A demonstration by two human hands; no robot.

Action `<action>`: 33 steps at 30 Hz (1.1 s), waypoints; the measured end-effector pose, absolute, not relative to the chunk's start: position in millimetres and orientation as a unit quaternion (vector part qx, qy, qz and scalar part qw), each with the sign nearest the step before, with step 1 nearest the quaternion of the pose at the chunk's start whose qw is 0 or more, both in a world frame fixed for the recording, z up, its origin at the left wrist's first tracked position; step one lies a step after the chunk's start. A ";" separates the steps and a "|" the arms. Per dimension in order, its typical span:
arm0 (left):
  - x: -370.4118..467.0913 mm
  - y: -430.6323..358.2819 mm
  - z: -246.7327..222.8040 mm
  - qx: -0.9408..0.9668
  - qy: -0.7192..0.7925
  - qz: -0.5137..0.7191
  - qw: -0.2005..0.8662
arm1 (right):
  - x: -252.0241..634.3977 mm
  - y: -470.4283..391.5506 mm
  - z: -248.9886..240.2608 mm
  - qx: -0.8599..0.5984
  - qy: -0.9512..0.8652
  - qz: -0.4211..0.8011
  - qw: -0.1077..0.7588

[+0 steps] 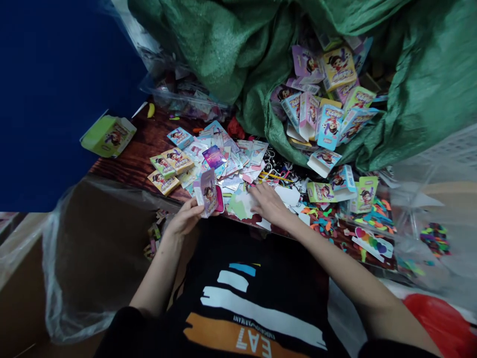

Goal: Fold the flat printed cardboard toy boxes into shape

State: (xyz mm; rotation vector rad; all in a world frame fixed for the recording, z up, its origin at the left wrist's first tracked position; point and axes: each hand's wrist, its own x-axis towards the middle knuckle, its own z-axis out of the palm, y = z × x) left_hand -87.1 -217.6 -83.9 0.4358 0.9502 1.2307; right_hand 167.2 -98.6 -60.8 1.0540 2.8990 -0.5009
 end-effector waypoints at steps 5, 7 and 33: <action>-112.6 -223.6 -66.3 0.197 0.454 0.620 0.608 | 195.9 -86.0 -68.0 0.405 0.875 -0.252 -0.084; -119.1 -225.9 -61.8 0.195 0.463 0.639 0.582 | 205.6 -79.5 -67.2 0.439 0.846 -0.282 -0.107; -85.7 -208.9 -66.9 0.238 0.450 0.557 0.656 | 190.1 -101.3 -55.8 0.409 0.841 -0.158 -0.316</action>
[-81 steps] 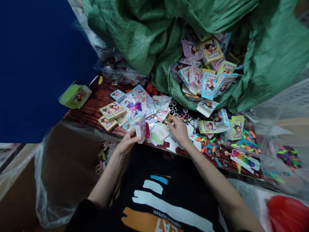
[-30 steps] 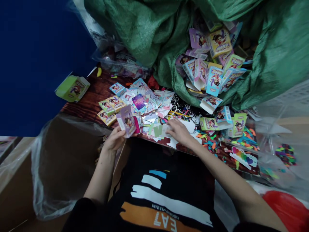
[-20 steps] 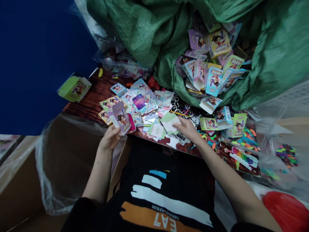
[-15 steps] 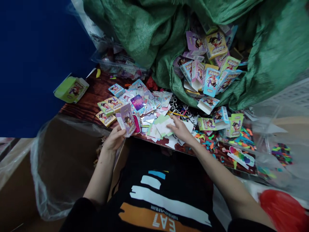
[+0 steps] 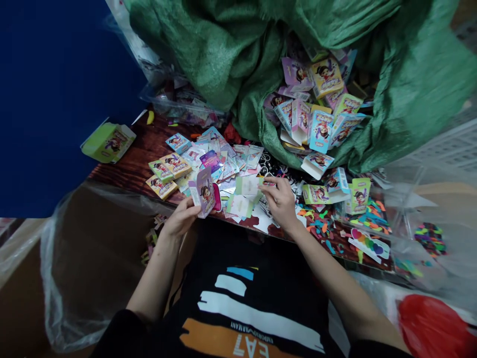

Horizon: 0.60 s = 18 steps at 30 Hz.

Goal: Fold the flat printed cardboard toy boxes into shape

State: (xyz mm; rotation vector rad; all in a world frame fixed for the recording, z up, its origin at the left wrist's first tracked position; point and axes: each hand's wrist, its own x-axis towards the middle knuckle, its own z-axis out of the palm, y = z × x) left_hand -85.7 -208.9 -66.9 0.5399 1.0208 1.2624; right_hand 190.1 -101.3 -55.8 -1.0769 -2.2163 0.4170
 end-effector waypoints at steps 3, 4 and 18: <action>-79.7 -205.7 -65.8 0.243 0.443 0.557 0.659 | 196.5 -116.3 -49.3 -0.376 -0.857 0.135 0.324; -77.4 -204.1 -65.3 0.247 0.437 0.556 0.662 | 198.3 -121.1 -48.0 -0.367 -0.861 0.132 0.328; -14.4 -170.3 -27.5 0.565 0.416 0.334 0.629 | 203.3 -98.2 -42.6 -0.404 -0.684 0.573 0.200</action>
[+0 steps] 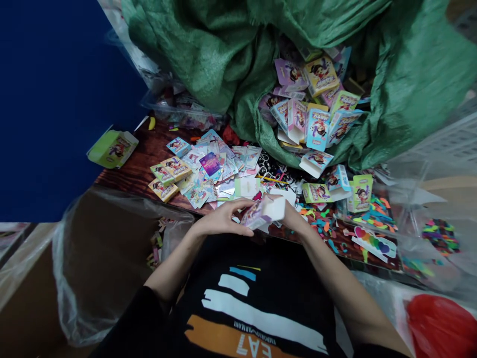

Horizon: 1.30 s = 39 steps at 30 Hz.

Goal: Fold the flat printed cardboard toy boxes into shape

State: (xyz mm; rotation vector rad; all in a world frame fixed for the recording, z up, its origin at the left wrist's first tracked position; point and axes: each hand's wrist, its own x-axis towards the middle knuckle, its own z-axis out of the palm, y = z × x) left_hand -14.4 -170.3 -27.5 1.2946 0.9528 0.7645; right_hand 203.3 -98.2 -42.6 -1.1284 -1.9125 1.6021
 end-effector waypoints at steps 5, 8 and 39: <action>-6.6 -159.8 -16.9 0.641 0.414 0.293 0.576 | 208.1 -92.9 -36.0 -0.366 -0.604 0.682 0.189; -5.1 -158.7 -18.6 0.636 0.419 0.285 0.582 | 213.6 -95.7 -39.2 -0.368 -0.555 0.716 0.208; 6.7 -167.8 -58.2 0.292 0.388 0.433 0.759 | 213.1 -114.0 -65.7 -0.527 -0.520 0.489 0.461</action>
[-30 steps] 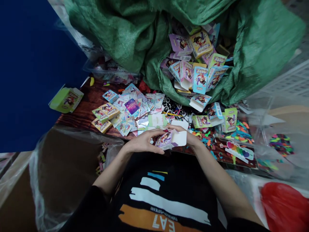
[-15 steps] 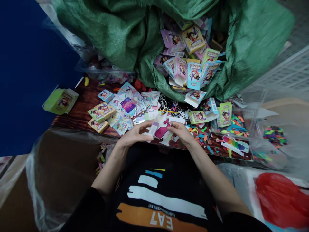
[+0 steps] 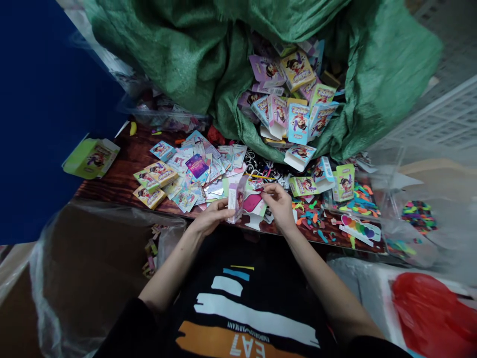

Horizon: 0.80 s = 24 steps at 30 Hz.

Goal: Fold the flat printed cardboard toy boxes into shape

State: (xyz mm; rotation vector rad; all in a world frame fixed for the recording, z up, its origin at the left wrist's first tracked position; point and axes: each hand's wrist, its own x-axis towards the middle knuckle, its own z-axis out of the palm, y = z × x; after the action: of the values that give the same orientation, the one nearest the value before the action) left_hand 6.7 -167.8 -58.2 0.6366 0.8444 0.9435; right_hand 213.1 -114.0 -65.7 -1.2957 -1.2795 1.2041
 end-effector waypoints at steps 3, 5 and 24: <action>15.1 -171.6 -62.9 0.229 0.391 0.488 0.746 | 212.6 -107.5 -67.9 -0.542 -0.432 0.487 0.532; 24.1 -173.0 -62.5 0.199 0.385 0.520 0.736 | 208.2 -105.4 -69.3 -0.552 -0.399 0.484 0.550; 24.8 -161.3 -64.3 0.553 0.598 0.389 0.430 | 232.3 -100.0 -25.4 -0.514 -0.418 0.429 0.614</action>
State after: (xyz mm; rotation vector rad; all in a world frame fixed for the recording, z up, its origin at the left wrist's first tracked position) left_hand 24.8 -161.3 -64.3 1.3786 1.4929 0.9711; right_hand 232.3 -100.0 -25.4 -1.1846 -0.9641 0.9895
